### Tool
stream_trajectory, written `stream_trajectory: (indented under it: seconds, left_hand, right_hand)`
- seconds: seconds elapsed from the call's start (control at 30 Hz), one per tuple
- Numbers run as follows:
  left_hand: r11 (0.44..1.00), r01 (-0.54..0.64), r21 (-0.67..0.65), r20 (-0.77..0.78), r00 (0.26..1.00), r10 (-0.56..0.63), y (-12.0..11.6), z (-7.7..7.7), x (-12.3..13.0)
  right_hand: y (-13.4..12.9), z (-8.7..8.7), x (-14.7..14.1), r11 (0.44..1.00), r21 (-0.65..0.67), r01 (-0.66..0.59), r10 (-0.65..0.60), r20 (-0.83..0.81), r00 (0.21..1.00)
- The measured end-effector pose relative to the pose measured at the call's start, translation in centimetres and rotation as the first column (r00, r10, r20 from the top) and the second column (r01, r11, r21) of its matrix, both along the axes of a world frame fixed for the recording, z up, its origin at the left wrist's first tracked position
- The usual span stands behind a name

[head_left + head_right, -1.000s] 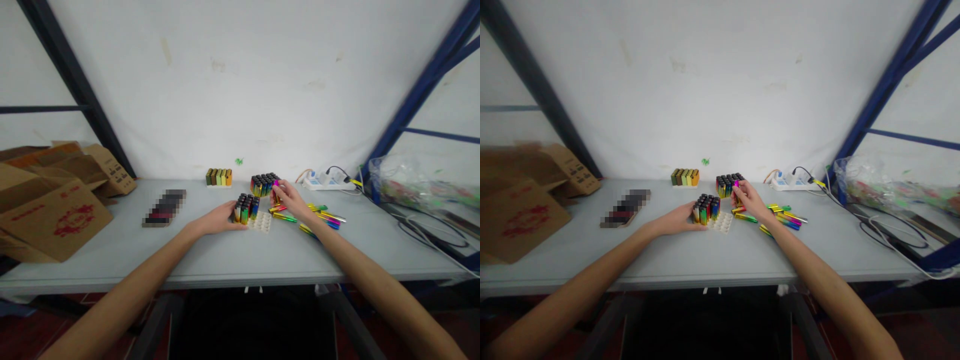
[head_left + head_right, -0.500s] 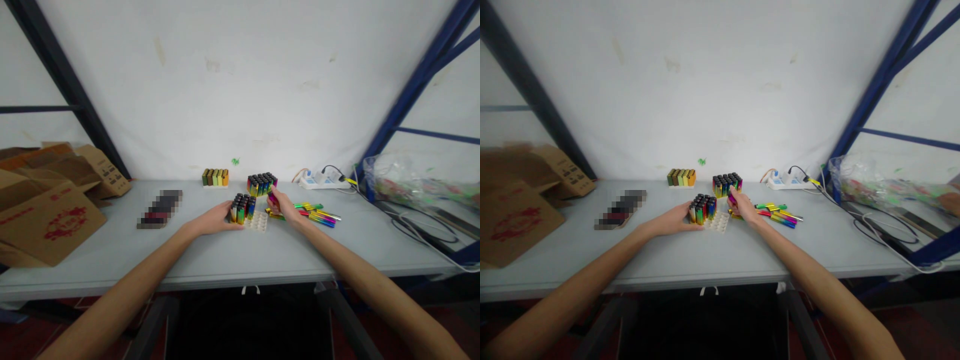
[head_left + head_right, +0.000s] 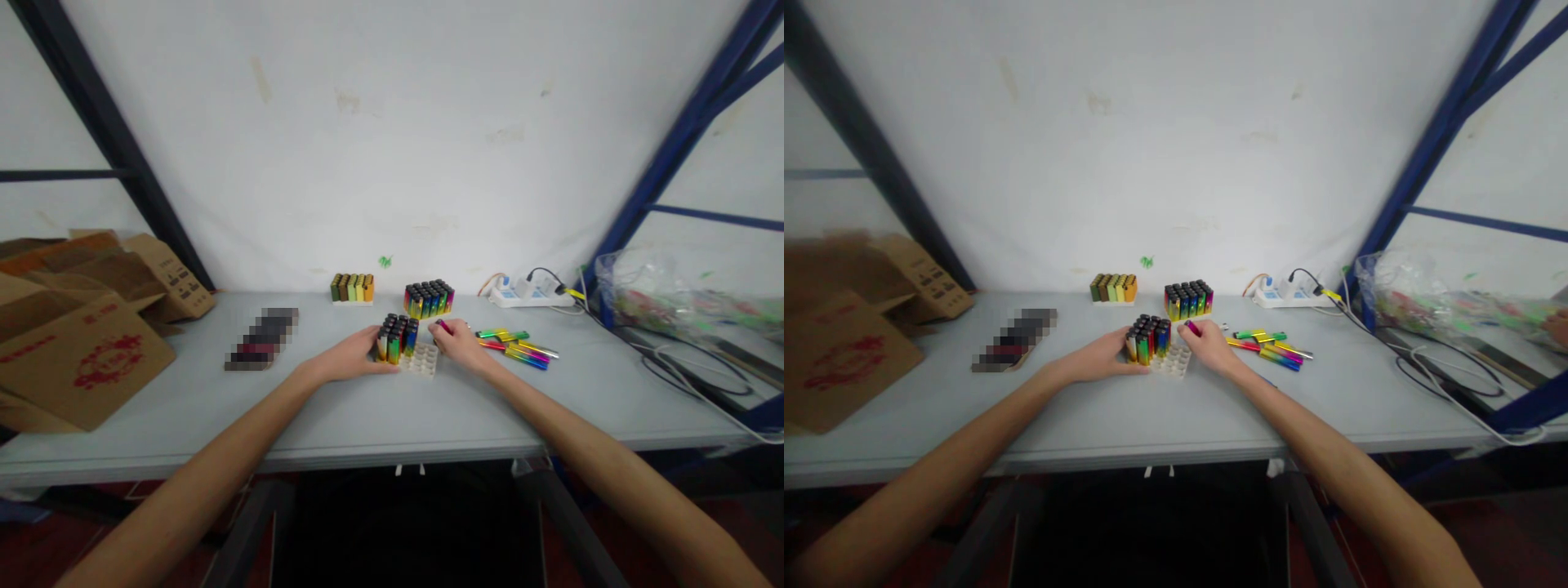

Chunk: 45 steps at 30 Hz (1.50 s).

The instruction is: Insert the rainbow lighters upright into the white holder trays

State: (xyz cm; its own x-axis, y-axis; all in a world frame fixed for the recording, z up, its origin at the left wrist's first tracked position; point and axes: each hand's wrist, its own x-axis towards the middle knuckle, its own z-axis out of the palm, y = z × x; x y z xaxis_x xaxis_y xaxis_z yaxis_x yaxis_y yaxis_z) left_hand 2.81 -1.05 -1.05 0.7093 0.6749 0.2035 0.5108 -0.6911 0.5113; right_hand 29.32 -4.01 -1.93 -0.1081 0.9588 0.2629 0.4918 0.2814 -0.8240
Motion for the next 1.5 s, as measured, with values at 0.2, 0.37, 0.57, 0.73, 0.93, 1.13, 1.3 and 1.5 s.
stream_trajectory:
  seconds: [0.2, 0.37, 0.57, 0.73, 0.93, 1.13, 1.3, 1.5]
  left_hand:
    - [1.0, 0.003, -0.001, -0.003, 1.0, -0.003, 0.1, -0.1, 0.0]
    - [1.0, 0.007, -0.001, 0.007, 1.0, -0.007, 0.1, -0.1, 0.0]
    - [1.0, 0.006, -0.011, 0.023, 1.0, -0.006, 0.0, -0.1, 0.0]
    - [1.0, 0.011, -0.005, 0.021, 1.0, -0.011, 0.1, -0.2, 0.0]
    - [1.0, 0.003, -0.017, 0.017, 1.0, -0.003, -0.1, 0.0, 0.1]
    - [1.0, -0.006, -0.027, 0.02, 1.0, 0.007, -0.2, 0.2, 0.1]
    - [0.999, 0.01, -0.036, 0.021, 1.0, -0.009, -0.1, 0.1, 0.0]
    - [0.999, 0.012, -0.029, 0.03, 0.999, -0.012, 0.1, -0.3, -0.1]
  right_hand:
    - [-0.3, 0.4, -0.3, 1.0, -0.003, 0.004, -0.004, 0.039, 0.999]
    - [-0.9, 0.9, -0.6, 1.0, 0.0, -0.007, 0.007, 0.031, 0.999]
    - [-0.8, 0.8, -0.4, 0.999, 0.032, -0.006, 0.006, 0.009, 1.0]
    - [-0.6, 0.6, -0.3, 0.997, 0.051, 0.054, -0.057, 0.063, 0.996]
    - [-1.0, 1.0, -0.3, 0.997, 0.061, 0.046, -0.051, 0.085, 0.995]
    - [-1.1, 1.1, -0.4, 0.997, 0.083, 0.009, -0.019, 0.128, 0.992]
    - [-1.6, 1.7, -0.4, 0.984, 0.172, -0.053, 0.033, 0.115, 0.993]
    - [-2.0, 2.1, -0.4, 0.972, 0.222, -0.08, 0.043, 0.167, 0.985]
